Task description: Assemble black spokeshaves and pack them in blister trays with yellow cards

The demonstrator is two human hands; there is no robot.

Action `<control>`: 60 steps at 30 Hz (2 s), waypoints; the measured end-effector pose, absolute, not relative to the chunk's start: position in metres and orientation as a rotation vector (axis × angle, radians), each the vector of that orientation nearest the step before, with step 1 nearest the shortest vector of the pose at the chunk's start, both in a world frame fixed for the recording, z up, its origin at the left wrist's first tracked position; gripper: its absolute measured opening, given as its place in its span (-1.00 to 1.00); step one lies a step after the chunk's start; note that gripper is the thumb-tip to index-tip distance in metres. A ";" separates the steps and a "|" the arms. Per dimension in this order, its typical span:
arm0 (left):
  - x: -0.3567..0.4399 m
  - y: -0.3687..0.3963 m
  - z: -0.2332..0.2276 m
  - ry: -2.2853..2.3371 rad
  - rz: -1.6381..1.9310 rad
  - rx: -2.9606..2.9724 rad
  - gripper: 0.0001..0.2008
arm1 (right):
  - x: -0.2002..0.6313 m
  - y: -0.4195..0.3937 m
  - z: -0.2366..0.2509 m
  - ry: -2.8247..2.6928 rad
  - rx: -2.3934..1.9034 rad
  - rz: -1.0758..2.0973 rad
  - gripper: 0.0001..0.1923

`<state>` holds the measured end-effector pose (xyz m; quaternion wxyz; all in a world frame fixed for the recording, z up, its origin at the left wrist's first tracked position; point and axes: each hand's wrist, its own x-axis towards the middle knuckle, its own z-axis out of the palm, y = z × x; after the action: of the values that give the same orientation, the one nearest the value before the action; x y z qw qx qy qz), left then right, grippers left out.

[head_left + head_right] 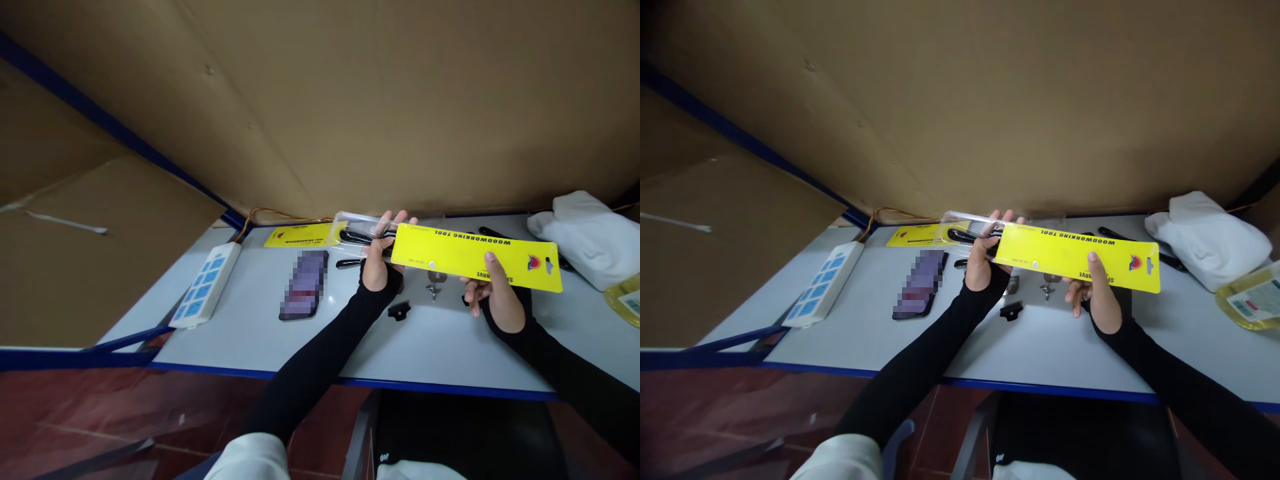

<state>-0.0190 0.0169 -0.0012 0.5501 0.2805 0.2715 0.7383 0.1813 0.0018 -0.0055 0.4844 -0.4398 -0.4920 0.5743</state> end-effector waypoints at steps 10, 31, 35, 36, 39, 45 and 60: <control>-0.017 0.018 -0.003 0.607 1.790 0.581 -0.43 | 0.189 0.005 -0.011 -1.050 -1.060 1.443 -0.27; -0.016 0.022 -0.005 0.595 1.881 0.584 -0.58 | 0.203 -0.006 0.016 -1.508 -1.417 1.838 -0.29; -0.016 0.024 -0.007 0.604 1.838 0.580 -0.57 | 0.219 -0.011 0.025 -1.840 -1.368 0.401 -0.52; -0.015 0.025 -0.008 0.604 1.831 0.578 -0.58 | 0.223 -0.007 0.024 -1.909 -1.294 0.120 -0.54; -0.014 0.027 -0.010 0.599 1.810 0.568 -0.59 | 0.234 0.015 0.010 -2.292 -1.180 -0.184 -0.13; -0.020 0.035 -0.013 0.591 1.746 0.547 -0.56 | 0.246 0.032 -0.013 -2.617 -1.259 0.116 -0.14; -0.062 0.048 0.001 0.596 1.737 0.348 -0.50 | 0.360 0.042 -0.015 -2.607 -1.352 -0.217 -0.28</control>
<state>-0.0616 0.0476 0.0006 0.5941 0.1498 0.2565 0.7476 0.3600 0.0423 -0.0148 0.0985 -0.4570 -0.8810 -0.0733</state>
